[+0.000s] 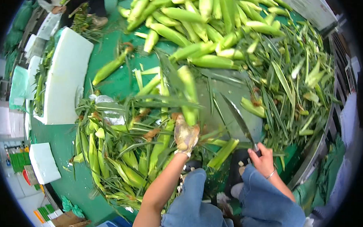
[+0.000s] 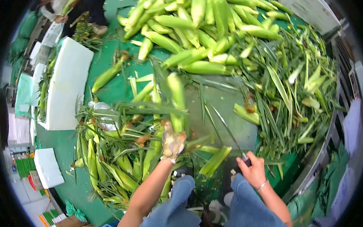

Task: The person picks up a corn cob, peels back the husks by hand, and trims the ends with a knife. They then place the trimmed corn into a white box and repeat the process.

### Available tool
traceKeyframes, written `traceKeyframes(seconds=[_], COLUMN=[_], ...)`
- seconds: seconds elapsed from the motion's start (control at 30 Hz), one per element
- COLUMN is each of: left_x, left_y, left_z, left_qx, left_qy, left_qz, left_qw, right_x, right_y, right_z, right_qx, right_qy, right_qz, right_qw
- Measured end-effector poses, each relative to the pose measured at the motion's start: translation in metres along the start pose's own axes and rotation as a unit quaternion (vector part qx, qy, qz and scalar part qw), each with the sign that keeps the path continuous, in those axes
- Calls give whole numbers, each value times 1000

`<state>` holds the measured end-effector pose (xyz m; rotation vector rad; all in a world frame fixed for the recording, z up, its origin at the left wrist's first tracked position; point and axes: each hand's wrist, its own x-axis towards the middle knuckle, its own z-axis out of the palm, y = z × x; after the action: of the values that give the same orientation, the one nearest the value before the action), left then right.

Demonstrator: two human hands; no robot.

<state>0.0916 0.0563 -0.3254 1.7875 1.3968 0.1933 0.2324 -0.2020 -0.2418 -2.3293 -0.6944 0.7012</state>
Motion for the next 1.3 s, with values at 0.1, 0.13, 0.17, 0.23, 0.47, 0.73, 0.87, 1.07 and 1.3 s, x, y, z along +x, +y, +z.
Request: traceKeyframes(seconds=[0.1, 0.13, 0.17, 0.23, 0.47, 0.73, 0.87, 1.07, 1.3], left_x=[-4, 0, 5, 18, -33, -66, 21, 98, 26], left_y=[7, -8, -17, -68, -46, 75, 73, 61, 93], left_z=[3, 12, 22, 62, -11, 41, -31, -30, -25], left_qx=[17, 45, 90, 42, -146, 51, 109, 456, 47], left_qy=[-41, -21, -33, -79, -143, -309, 14, -348, -417], left_qz=[101, 200, 248, 217, -16, 350, 435, 326, 27], left_qw=[994, 979, 964, 972, 979, 883, 894, 751, 907], right_x=[5, 7, 11, 16, 3, -3, -16, 1, 32], right_y=[-18, -18, -13, 4, 59, 71, 75, 27, -27], right_z=[-28, -30, -26, -16, -18, -14, -25, -19, -38], right_qx=[36, 32, 25, 1, 67, 90, 15, 65, 127], right_qy=[-19, -4, 2, 39, 144, 125, 124, 110, 164], right_qz=[-95, -81, -111, -116, 99, 133, 86, 28, -86], right_qw=[995, 996, 994, 992, 982, 979, 988, 991, 974])
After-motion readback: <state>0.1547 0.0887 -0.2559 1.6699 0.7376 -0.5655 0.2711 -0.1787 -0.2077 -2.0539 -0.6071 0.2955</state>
